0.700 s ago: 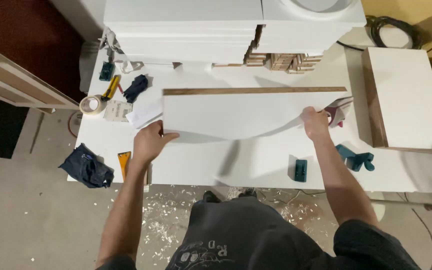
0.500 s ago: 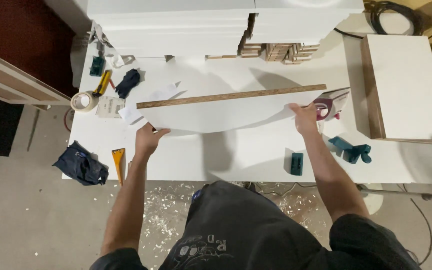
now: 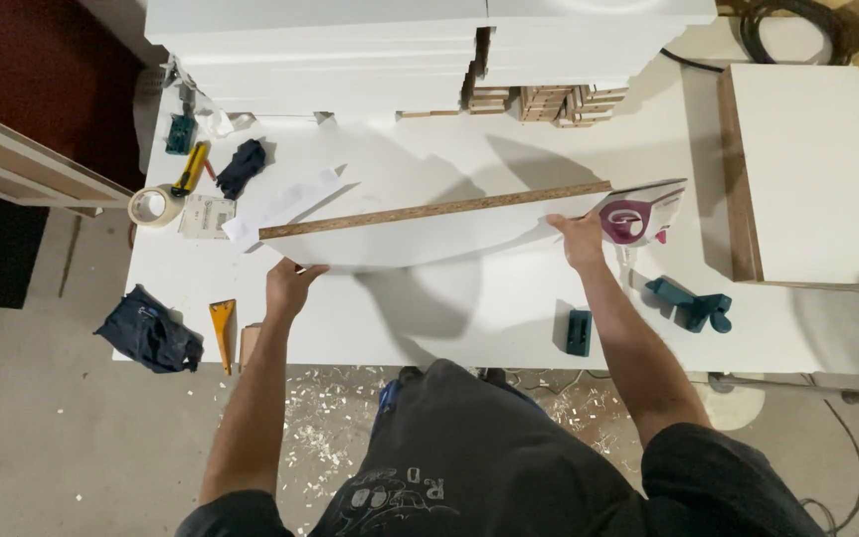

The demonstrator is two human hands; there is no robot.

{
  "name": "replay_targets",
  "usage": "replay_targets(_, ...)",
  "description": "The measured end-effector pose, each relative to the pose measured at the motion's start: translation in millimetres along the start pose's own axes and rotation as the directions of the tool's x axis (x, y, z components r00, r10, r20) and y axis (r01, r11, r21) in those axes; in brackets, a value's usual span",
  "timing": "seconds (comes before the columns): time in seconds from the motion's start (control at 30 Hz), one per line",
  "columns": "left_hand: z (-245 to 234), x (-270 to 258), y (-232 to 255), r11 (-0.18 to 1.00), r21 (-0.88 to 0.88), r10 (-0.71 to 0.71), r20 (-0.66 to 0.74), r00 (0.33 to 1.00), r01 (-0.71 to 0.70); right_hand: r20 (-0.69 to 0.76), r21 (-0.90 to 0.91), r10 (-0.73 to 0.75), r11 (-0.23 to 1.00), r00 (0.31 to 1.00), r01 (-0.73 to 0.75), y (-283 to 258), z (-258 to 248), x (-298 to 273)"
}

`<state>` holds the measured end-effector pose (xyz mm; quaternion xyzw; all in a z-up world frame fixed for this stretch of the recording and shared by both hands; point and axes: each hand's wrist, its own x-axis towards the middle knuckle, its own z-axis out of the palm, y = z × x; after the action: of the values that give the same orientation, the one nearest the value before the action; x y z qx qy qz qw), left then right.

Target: Applying edge banding to a wooden panel using an iron, trimming the excess with a utility knife, and sanding the edges.

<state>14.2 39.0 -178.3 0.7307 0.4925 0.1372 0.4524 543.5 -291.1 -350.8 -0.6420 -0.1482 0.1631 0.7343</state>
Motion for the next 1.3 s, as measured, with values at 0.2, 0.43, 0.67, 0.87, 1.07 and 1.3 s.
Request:
replay_targets(0.2, 6.5, -4.5, 0.6, 0.995, -0.102, -0.007, 0.002, 1.0, 0.007, 0.006, -0.06, -0.016, 0.998, 1.0, 0.016, -99.0, 42.8, -48.8)
replay_targets(0.43, 8.8, -0.7, -2.6, 0.997, -0.07, -0.022, 0.017, 1.0, 0.023, 0.005, -0.104, 0.024, 0.994, 1.0, -0.023, -58.8, 15.4, -42.9)
replay_targets(0.67, -1.7, -7.9, 9.5, 0.999, -0.01, -0.036, 0.055, 0.998, 0.037, 0.137, -0.135, -0.004, 0.991, 0.991, 0.023, -97.8, 16.4, -55.2)
replay_targets(0.87, -41.0, 65.7, -24.5, 0.96, 0.247, 0.121, 0.065, 0.991, -0.133, 0.21, -0.08, -0.07, 0.993, 0.975, 0.088, -104.3, 6.5, -53.1)
replay_targets(1.07, -77.0, 107.1, 158.4, 0.834, 0.345, 0.5, -0.14, 0.855, -0.431, 0.192, -0.129, -0.076, 0.986, 0.978, 0.102, -69.7, -14.1, -46.1)
replay_targets(1.3, -41.6, 185.6, 233.9, 0.658, 0.641, 0.442, 0.095, 0.892, -0.394, 0.094, -0.374, 0.08, 0.927, 0.992, -0.039, -236.8, 69.0, -106.4)
